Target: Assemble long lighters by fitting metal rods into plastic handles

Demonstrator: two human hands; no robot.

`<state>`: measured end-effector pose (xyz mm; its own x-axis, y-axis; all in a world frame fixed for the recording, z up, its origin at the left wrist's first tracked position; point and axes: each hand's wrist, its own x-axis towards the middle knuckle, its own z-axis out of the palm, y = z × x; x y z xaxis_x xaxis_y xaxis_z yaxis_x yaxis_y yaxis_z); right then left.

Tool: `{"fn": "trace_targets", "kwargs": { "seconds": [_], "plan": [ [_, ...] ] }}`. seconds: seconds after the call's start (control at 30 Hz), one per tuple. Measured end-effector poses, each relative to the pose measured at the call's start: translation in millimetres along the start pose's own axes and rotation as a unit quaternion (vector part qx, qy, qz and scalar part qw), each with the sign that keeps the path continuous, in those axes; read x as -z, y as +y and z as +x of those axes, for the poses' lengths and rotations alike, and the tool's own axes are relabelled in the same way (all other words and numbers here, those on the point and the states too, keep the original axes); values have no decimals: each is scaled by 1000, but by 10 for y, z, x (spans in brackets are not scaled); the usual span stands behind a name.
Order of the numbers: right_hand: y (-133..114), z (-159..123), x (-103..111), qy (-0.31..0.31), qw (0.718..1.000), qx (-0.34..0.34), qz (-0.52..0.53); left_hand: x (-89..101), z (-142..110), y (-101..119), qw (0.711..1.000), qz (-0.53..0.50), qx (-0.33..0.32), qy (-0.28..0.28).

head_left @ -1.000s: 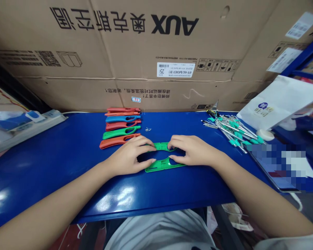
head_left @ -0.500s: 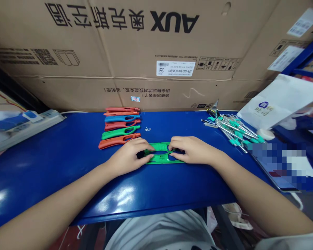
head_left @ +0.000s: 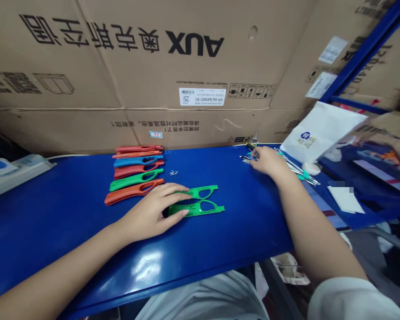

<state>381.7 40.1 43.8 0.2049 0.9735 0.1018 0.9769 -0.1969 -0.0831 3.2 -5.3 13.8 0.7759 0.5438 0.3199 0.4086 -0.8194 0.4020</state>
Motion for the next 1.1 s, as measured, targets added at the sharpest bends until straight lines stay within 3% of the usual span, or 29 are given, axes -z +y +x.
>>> {"fn": "trace_targets", "kwargs": {
  "seconds": [0.13,0.27,0.43,0.63,0.77,0.9,1.0,1.1],
  "plan": [
    [354,95,79,-34,995,-92,-18,-27,-50,-34,999,22,-16,-21],
    [483,110,62,-87,987,-129,-26,-26,-56,-45,998,35,-22,-41],
    [419,104,-29,-115,984,-134,-30,-24,-53,-62,996,32,-34,-80],
    [202,50,-75,-41,990,-133,-11,-67,-50,-124,992,56,-40,-103],
    [62,-12,-17,51,994,-69,63,-78,-38,-139,994,57,-31,-87],
    [-119,-90,2,100,979,46,173,-55,-46,-180,995,59,-17,-79],
    [-332,-178,-87,88,955,126,253,-38,-69,-254,996,55,-1,-73],
    [-568,-272,-243,26,931,175,320,-34,-91,-305,996,53,21,-68]
  ]
}}
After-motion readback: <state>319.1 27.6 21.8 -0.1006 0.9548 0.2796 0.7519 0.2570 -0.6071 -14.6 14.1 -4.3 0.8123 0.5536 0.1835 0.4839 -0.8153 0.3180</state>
